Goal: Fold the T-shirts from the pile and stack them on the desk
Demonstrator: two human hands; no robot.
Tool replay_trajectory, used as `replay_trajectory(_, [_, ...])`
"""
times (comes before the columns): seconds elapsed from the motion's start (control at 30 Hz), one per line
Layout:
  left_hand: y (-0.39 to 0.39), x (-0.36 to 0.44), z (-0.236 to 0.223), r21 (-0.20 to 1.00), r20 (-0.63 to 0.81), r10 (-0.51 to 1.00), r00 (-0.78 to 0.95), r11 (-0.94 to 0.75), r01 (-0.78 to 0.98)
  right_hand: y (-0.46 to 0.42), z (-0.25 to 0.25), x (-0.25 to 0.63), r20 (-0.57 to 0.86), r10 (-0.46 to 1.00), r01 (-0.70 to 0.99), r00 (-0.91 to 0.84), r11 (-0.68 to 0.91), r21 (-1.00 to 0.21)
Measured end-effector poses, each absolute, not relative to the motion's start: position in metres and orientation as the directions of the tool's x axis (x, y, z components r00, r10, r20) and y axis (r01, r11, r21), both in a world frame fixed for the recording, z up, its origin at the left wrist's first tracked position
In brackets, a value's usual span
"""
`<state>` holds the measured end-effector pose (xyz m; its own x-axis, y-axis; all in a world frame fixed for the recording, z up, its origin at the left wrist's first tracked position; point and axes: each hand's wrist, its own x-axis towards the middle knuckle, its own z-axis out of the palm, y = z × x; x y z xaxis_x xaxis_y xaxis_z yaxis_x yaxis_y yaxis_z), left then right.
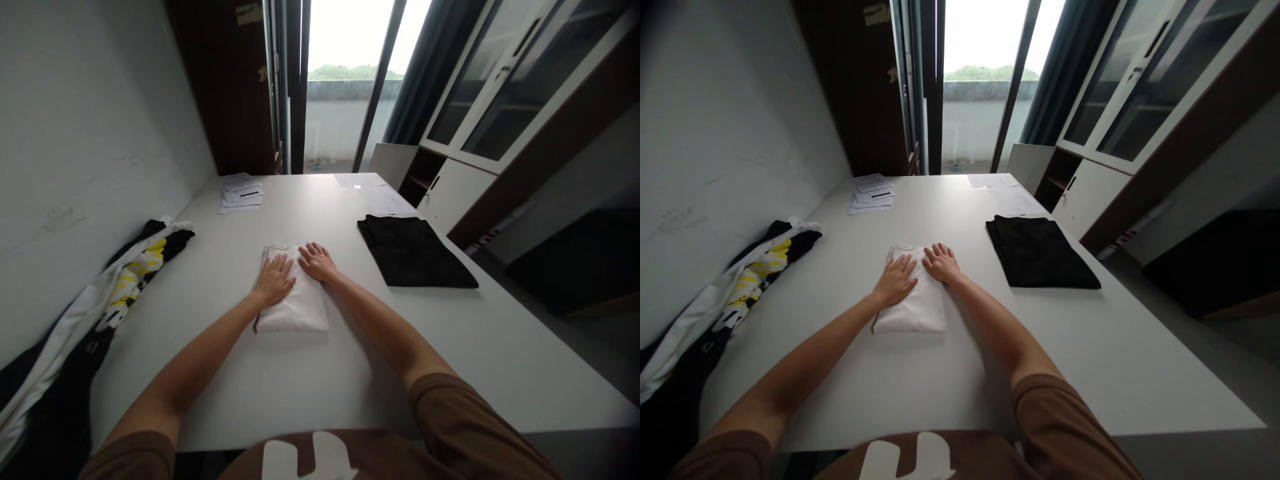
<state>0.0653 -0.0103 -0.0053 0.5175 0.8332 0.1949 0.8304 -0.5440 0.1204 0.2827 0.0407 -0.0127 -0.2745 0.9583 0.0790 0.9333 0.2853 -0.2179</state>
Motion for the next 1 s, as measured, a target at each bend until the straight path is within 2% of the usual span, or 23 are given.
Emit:
replay_trajectory(0.17, [-0.071,0.047,0.008,0.088,0.131,0.582,0.802,-0.813,0.576,0.046,-0.016,0.285,0.087,0.959,0.932,-0.269,0.282,-0.226])
replay_trajectory(0.37, [-0.116,0.052,0.026,0.142,0.06,0.375,0.925,-0.921,0.364,0.044,-0.016,0.285,0.105,0.958,0.933,-0.268,0.285,-0.219])
replay_trajectory(0.53, [-0.118,0.059,0.03,0.173,0.063,0.332,0.941,-0.933,0.317,0.036,-0.015,0.285,0.237,0.935,0.92,-0.265,0.319,-0.229])
replay_trajectory(0.6, [-0.116,0.058,0.03,0.187,0.071,0.334,0.94,-0.93,0.317,0.031,-0.014,0.284,0.308,0.902,0.892,-0.304,0.383,-0.24])
replay_trajectory(0.83, [-0.119,0.053,0.033,0.204,0.077,0.363,0.929,-0.917,0.341,0.016,-0.004,0.276,0.387,0.759,0.694,-0.524,0.644,-0.322])
replay_trajectory(0.9, [-0.122,0.056,0.033,0.216,0.07,0.341,0.937,-0.923,0.32,0.014,-0.001,0.273,0.383,0.713,0.649,-0.587,0.697,-0.303])
replay_trajectory(1.0, [-0.126,0.061,0.032,0.245,0.055,0.282,0.958,-0.934,0.261,0.012,-0.002,0.267,0.279,0.709,0.658,-0.647,0.705,-0.266])
